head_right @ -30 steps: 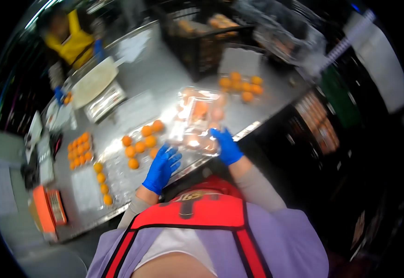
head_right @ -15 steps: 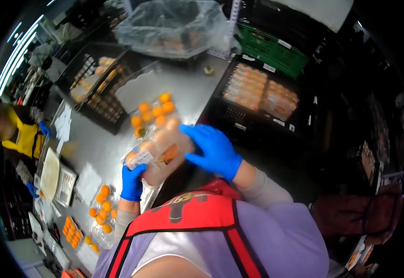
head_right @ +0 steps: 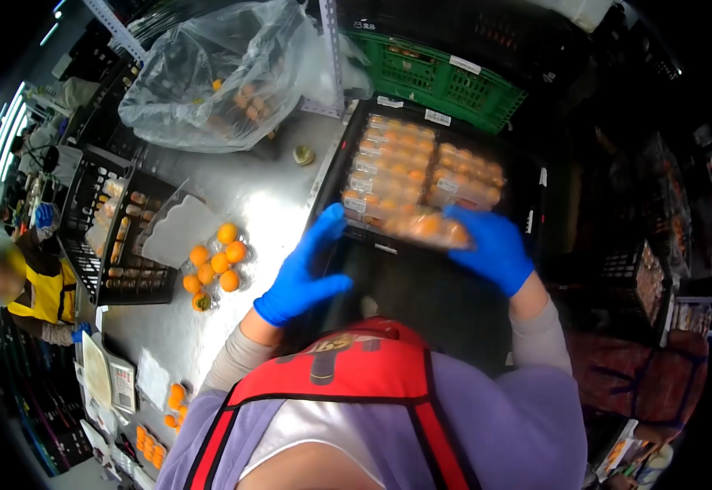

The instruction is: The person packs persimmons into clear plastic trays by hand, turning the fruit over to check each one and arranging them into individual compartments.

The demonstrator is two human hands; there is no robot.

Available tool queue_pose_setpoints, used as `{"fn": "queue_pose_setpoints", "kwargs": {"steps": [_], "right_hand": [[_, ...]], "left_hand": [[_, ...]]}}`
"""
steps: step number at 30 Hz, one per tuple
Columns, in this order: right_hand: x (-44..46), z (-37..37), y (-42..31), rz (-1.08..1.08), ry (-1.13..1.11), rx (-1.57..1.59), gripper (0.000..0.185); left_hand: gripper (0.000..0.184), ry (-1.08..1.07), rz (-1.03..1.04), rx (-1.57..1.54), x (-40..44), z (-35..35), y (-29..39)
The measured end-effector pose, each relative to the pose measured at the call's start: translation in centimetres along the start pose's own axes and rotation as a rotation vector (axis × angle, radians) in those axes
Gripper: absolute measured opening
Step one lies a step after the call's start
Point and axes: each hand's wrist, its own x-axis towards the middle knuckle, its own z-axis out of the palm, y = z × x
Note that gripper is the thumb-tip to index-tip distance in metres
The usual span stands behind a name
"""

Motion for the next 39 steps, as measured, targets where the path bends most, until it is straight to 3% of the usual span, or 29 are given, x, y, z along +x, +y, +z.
{"fn": "queue_pose_setpoints", "kwargs": {"steps": [2,4,8,10,14,17,22,24,27,28,30,33,34,35,37,38,39], "right_hand": [[0.7,1.0,5.1,0.103,0.075,-0.009,0.054],[1.7,3.1,9.9,0.31,-0.035,-0.112,0.052],[2.3,11.4,18.3,0.412,-0.246,-0.186,0.051],[2.0,15.6,21.5,0.325,-0.212,-0.194,0.049],[4.7,18.1,22.7,0.167,-0.166,-0.368,0.047],[8.4,16.5,22.5,0.399,-0.349,-0.32,0.049],[9.2,16.7,23.8,0.356,-0.309,-0.279,0.045],[9.3,17.2,23.8,0.448,-0.345,-0.227,0.06],[7.9,20.8,27.7,0.42,-0.248,-0.235,0.06],[8.9,18.5,23.2,0.542,-0.292,-0.22,0.061],[8.3,20.3,24.0,0.295,0.051,-0.265,0.062],[11.0,21.3,18.9,0.104,0.309,0.064,0.054],[11.9,20.7,14.0,0.163,0.23,0.185,0.047],[12.7,21.4,10.7,0.234,0.159,0.554,0.04],[13.3,19.7,-1.0,-0.008,-0.009,0.635,0.025],[12.8,18.7,-7.2,-0.012,-0.205,0.957,0.024],[12.8,21.8,-8.5,-0.238,-0.33,0.96,0.024]], "left_hand": [[0.074,0.148,-0.142,-0.101,-0.8,-1.5,-2.2],[0.067,0.29,-0.264,-0.116,-2.1,-2.7,-3.2],[0.064,0.487,-0.347,-0.071,-6.2,-4.7,-5.7],[0.063,0.566,-0.371,-0.045,-8.4,-5.3,-6.4],[0.062,0.776,-0.464,0.047,-12.4,-5.9,-6.8],[0.062,0.872,-0.448,0.076,-14.1,-5.6,-6.6],[0.061,0.936,-0.525,0.053,-15.7,-4.7,-6.7],[0.062,0.934,-0.559,-0.003,-15.8,-4.6,-6.9],[0.063,0.903,-0.541,0.163,-15.8,-4.2,-6.9],[0.063,0.894,-0.544,0.24,-15.4,-4.0,-6.2],[0.063,0.889,-0.507,0.328,-16.2,-4.1,-6.4],[0.062,0.955,-0.492,0.298,-18.1,-3.8,-6.4],[0.062,0.985,-0.479,0.303,-18.5,-3.6,-5.9],[0.063,0.993,-0.48,0.31,-18.9,-3.4,-5.4],[0.064,0.988,-0.384,0.411,-20.0,-3.1,-5.3],[0.064,1.003,-0.364,0.415,-20.1,-2.9,-4.2],[0.064,0.947,-0.385,0.516,-19.8,-2.5,-1.9]]}}
